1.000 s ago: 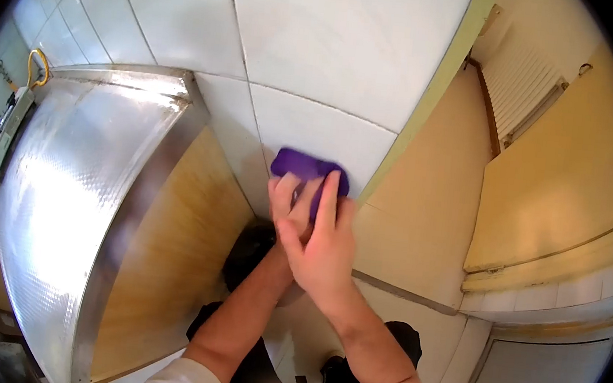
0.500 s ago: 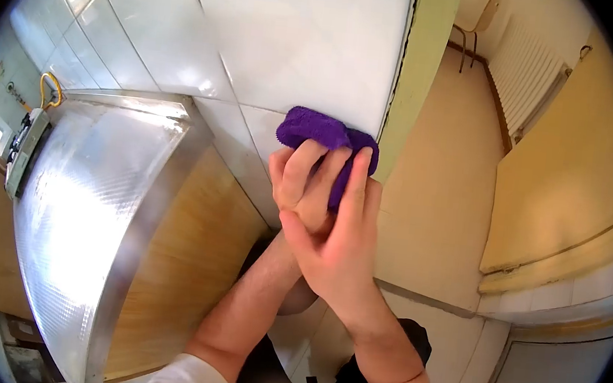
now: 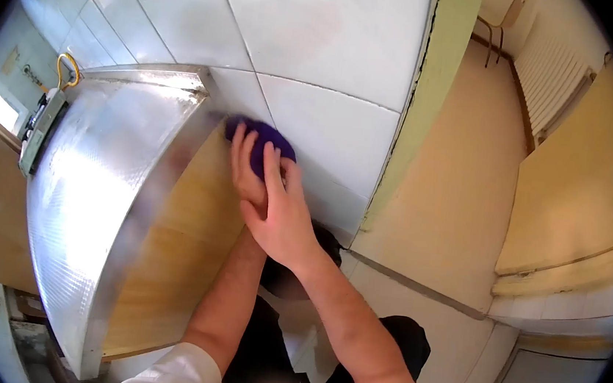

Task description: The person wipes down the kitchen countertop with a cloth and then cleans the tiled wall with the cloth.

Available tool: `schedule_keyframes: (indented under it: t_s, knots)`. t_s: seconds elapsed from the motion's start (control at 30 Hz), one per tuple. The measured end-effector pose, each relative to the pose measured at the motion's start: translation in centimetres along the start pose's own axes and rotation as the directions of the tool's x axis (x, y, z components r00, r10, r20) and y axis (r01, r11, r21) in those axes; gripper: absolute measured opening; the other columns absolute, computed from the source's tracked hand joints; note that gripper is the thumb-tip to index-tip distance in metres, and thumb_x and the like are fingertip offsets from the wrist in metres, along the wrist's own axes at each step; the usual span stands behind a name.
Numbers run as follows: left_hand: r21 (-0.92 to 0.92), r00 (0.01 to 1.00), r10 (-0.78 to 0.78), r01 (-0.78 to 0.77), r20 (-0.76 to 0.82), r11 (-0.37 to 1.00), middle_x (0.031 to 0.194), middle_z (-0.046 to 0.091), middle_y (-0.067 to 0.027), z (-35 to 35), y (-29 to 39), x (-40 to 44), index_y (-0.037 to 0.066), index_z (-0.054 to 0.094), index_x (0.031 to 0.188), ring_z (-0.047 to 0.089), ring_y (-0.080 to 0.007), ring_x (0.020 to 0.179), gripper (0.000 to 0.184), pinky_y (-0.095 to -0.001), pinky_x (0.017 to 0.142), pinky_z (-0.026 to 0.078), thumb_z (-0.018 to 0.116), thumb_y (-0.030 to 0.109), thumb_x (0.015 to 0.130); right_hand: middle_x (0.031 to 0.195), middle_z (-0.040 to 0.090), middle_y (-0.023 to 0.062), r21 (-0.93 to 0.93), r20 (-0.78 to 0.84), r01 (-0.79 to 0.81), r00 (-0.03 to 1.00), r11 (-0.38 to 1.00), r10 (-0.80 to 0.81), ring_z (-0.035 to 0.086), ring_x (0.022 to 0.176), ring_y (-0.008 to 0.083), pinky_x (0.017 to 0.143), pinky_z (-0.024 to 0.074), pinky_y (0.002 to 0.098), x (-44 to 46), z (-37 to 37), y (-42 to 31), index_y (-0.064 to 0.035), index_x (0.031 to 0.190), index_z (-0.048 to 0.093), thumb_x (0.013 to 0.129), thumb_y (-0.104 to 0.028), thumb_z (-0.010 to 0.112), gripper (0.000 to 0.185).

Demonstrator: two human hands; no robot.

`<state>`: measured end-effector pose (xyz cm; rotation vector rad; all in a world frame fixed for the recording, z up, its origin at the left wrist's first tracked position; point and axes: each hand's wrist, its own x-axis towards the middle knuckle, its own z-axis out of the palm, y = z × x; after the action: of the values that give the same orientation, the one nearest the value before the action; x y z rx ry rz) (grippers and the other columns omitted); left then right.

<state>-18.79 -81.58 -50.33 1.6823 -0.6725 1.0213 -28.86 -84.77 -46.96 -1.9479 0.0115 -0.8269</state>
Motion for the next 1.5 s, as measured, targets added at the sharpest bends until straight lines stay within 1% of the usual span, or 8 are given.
schedule_keyframes:
  t_s: [0.17, 0.2, 0.4, 0.53, 0.7, 0.9, 1.3, 1.5]
  knots:
    - [0.057, 0.997, 0.078, -0.079, 0.011, 0.995, 0.137, 0.067, -0.0221, 0.5, -1.0, -2.7, -0.005, 0.067, 0.123, 0.064, -0.0383, 0.122, 0.037, -0.0493, 0.1, 0.052, 0.075, 0.008, 0.09, 0.139, 0.043, 0.0303, -0.095, 0.057, -0.155, 0.985, 0.983, 0.161, 0.052, 0.126, 0.048, 0.102, 0.0519, 0.0467, -0.4, -0.1, 0.3, 0.005, 0.16, 0.023, 0.085, -0.013, 0.078, 0.095]
    - [0.11, 0.972, 0.227, -0.232, 0.052, 0.966, 0.138, 0.066, -0.0226, 0.4, -1.1, -2.7, -0.005, 0.067, 0.123, 0.063, -0.037, 0.123, 0.036, -0.0475, 0.095, 0.052, 0.075, 0.009, 0.091, 0.138, 0.043, 0.0303, -0.135, 0.026, -0.132, 0.99, 0.982, 0.137, 0.053, 0.125, 0.0479, 0.101, 0.0523, 0.0469, -1.0, 0.3, 0.6, 0.0057, 0.159, 0.023, 0.084, -0.014, 0.079, 0.095]
    - [0.064, 0.991, 0.088, -0.095, 0.102, 0.993, 0.138, 0.066, -0.0228, -0.8, 2.3, 0.8, 0.001, 0.069, 0.119, 0.065, -0.0387, 0.103, 0.035, -0.0446, 0.092, 0.054, 0.077, 0.007, 0.085, 0.134, 0.046, 0.0296, -0.07, 0.065, -0.086, 0.994, 0.994, 0.09, 0.056, 0.117, 0.047, 0.094, 0.0545, 0.048, 0.1, -1.3, -0.2, 0.0072, 0.159, 0.023, 0.083, -0.015, 0.082, 0.099]
    - [0.026, 0.998, 0.041, -0.039, -0.049, 0.999, 0.133, 0.07, -0.022, 1.1, -0.4, -3.5, 0.0, 0.068, 0.12, 0.067, -0.036, 0.088, 0.041, -0.0439, 0.086, 0.053, 0.08, 0.006, 0.082, 0.13, 0.048, 0.0277, -0.174, 0.022, -0.04, 0.999, 0.984, 0.044, 0.059, 0.11, 0.0469, 0.092, 0.0545, 0.0487, -0.7, -1.0, 0.6, 0.0053, 0.156, 0.032, 0.081, -0.013, 0.082, 0.091]
    - [0.087, 0.999, -0.024, 0.02, 0.041, 0.996, 0.13, 0.068, -0.0296, 0.1, 1.6, -0.6, 0.0, 0.064, 0.118, 0.072, -0.0368, 0.105, 0.043, -0.0452, 0.086, 0.051, 0.081, 0.008, 0.079, 0.131, 0.047, 0.0265, 0.028, 0.021, 0.005, 1.0, 1.0, -0.006, 0.058, 0.111, 0.0456, 0.092, 0.0537, 0.048, -0.1, -1.3, 1.0, 0.0027, 0.158, 0.031, 0.081, -0.011, 0.082, 0.093]
    - [0.051, 0.997, 0.034, -0.038, 0.074, 0.998, 0.133, 0.067, -0.0306, 0.0, 0.7, -1.9, 0.0, 0.065, 0.119, 0.071, -0.0346, 0.111, 0.044, -0.0454, 0.093, 0.048, 0.081, 0.01, 0.08, 0.129, 0.047, 0.0245, -0.035, -0.06, -0.059, 0.997, 0.998, 0.057, 0.057, 0.117, 0.0421, 0.096, 0.0527, 0.0456, -0.7, 0.0, 0.4, 0.0035, 0.16, 0.028, 0.082, -0.008, 0.082, 0.096]
    - [0.134, 0.993, -0.033, 0.018, 0.112, 0.991, 0.13, 0.072, -0.0204, -0.4, 0.3, -1.1, 0.003, 0.07, 0.116, 0.064, -0.0364, 0.089, 0.043, -0.0404, 0.082, 0.054, 0.083, 0.012, 0.076, 0.127, 0.048, 0.0268, 0.026, -0.025, -0.002, 1.0, 1.0, 0.003, 0.057, 0.11, 0.044, 0.09, 0.0535, 0.0458, -0.5, -0.5, 1.3, 0.0052, 0.158, 0.028, 0.081, -0.01, 0.081, 0.094]
    - [0.072, 0.995, 0.099, -0.101, 0.025, 0.992, 0.131, 0.07, -0.0232, 0.3, 0.4, -1.9, 0.005, 0.068, 0.115, 0.065, -0.0373, 0.094, 0.037, -0.0426, 0.086, 0.056, 0.08, 0.007, 0.08, 0.134, 0.047, 0.025, -0.028, -0.028, -0.092, 0.995, 0.995, 0.091, 0.057, 0.118, 0.0435, 0.098, 0.0519, 0.0445, -0.9, -0.5, 0.6, 0.0033, 0.161, 0.025, 0.083, -0.01, 0.082, 0.097]
